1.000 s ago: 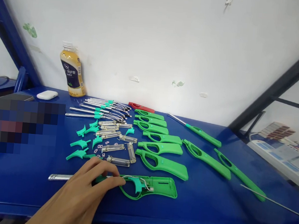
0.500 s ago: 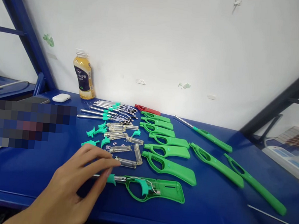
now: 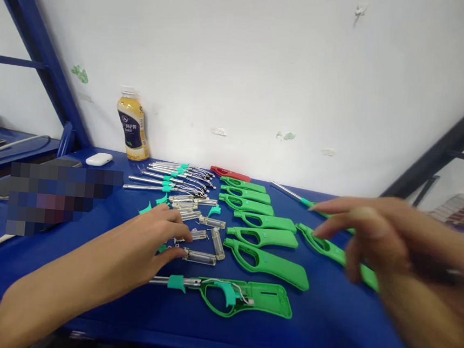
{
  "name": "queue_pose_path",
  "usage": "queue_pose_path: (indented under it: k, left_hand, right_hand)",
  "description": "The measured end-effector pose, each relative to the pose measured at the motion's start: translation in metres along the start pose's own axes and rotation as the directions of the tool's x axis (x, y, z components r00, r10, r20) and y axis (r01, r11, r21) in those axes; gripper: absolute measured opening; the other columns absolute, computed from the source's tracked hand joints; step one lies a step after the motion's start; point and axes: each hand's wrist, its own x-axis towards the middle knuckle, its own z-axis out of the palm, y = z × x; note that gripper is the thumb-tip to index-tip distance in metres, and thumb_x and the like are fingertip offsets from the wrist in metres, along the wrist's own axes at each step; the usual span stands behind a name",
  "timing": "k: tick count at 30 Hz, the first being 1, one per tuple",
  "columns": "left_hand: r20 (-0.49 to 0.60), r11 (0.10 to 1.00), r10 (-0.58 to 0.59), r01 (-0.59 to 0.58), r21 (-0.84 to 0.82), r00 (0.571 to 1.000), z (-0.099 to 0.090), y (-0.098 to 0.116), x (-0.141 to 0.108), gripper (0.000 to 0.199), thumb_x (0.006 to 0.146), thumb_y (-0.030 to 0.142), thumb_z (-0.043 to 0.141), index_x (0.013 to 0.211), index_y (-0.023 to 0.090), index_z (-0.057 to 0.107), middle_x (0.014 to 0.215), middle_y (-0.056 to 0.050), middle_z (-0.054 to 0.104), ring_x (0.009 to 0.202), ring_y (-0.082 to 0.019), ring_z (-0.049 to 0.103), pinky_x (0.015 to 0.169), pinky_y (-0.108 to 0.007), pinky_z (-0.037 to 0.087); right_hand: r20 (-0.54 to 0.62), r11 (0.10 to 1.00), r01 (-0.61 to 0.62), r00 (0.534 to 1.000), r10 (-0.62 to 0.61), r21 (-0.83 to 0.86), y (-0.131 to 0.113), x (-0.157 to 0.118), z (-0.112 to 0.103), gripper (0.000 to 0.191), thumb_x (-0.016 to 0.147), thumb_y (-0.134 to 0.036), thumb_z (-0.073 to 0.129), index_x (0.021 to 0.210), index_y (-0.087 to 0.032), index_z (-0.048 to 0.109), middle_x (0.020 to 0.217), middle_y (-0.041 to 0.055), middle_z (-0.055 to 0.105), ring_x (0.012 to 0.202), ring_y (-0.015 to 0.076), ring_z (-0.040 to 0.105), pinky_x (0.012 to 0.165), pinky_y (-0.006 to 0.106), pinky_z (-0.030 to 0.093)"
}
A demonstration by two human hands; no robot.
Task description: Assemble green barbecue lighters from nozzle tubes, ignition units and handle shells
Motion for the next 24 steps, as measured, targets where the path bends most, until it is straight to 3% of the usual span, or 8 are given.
queue_pose_path:
  k: [1,4,10,15,19,21,24]
  left_hand:
    - [0.019,1.000,-0.003,0.003,-0.005,1.000,0.003,-0.001,0.000,0.018,0.110,0.035,0.065,0.120,0.036,0.080,0.116,-0.002,0.075,0.105,-0.022,0.073,0.090,-0.030,0.053]
    - [0.092,0.999,0.011,-0.008,-0.033,0.996,0.009,-0.004,0.000,0.017,0.110,0.038,0.067,0.120,0.037,0.080,0.119,-0.002,0.073,0.106,-0.022,0.072,0.088,-0.031,0.054]
    - [0.154,0.998,-0.009,0.019,-0.064,0.988,0.016,-0.001,0.004,0.011,0.105,0.029,0.072,0.112,0.034,0.079,0.113,-0.002,0.070,0.099,-0.021,0.072,0.081,-0.032,0.052]
    - [0.115,0.998,-0.035,0.041,-0.055,0.993,0.014,0.012,0.005,0.009,0.101,0.022,0.074,0.100,0.030,0.077,0.109,-0.003,0.068,0.101,-0.024,0.069,0.082,-0.034,0.050]
    - [0.034,0.998,-0.017,0.019,-0.062,0.999,0.007,0.022,0.003,0.009,0.108,0.026,0.065,0.107,0.030,0.074,0.115,-0.002,0.068,0.102,-0.023,0.069,0.087,-0.036,0.049]
    - [-0.012,0.997,0.006,-0.007,-0.073,1.000,0.002,0.029,0.003,0.009,0.110,0.027,0.063,0.111,0.030,0.072,0.114,-0.001,0.070,0.102,-0.022,0.069,0.087,-0.035,0.049]
    - [-0.068,0.993,0.059,-0.065,-0.102,0.996,-0.003,0.040,0.004,0.008,0.111,0.029,0.064,0.115,0.032,0.071,0.112,0.003,0.074,0.101,-0.019,0.071,0.086,-0.032,0.050]
  right_hand:
    - [-0.002,1.000,0.005,1.000,-0.005,0.004,-0.011,0.006,0.008,0.023,0.115,-0.045,0.059,0.109,-0.032,0.077,0.066,-0.0060,0.063,0.056,0.0094,0.060,0.051,0.019,0.044]
    - [0.169,0.993,0.089,0.980,-0.102,0.082,-0.030,0.017,0.031,0.031,0.117,-0.047,0.054,0.104,-0.032,0.077,0.076,-0.0082,0.073,0.061,0.0074,0.068,0.053,0.017,0.046]
    - [0.277,0.972,0.073,0.951,-0.136,0.225,-0.034,0.016,0.048,0.027,0.119,-0.044,0.053,0.109,-0.033,0.075,0.088,-0.0108,0.075,0.076,0.0046,0.070,0.065,0.015,0.049]
    - [0.333,0.961,0.107,0.923,-0.191,0.255,-0.037,0.015,0.048,0.023,0.119,-0.033,0.053,0.110,-0.033,0.073,0.091,-0.0114,0.075,0.074,0.0043,0.066,0.063,0.015,0.047]
    - [0.311,0.960,0.133,0.927,-0.208,0.245,-0.035,0.014,0.054,0.021,0.118,-0.026,0.054,0.112,-0.035,0.071,0.108,-0.0106,0.077,0.093,0.0052,0.073,0.080,0.017,0.052]
    - [0.338,0.962,0.126,0.919,-0.205,0.241,-0.036,0.011,0.059,0.021,0.118,-0.026,0.054,0.116,-0.038,0.070,0.114,-0.0105,0.075,0.098,0.0071,0.075,0.086,0.021,0.054]
    - [0.467,0.973,0.085,0.866,-0.179,0.216,-0.042,0.006,0.067,0.028,0.116,-0.027,0.054,0.134,-0.046,0.064,0.124,-0.0097,0.075,0.101,0.0141,0.078,0.093,0.033,0.057]
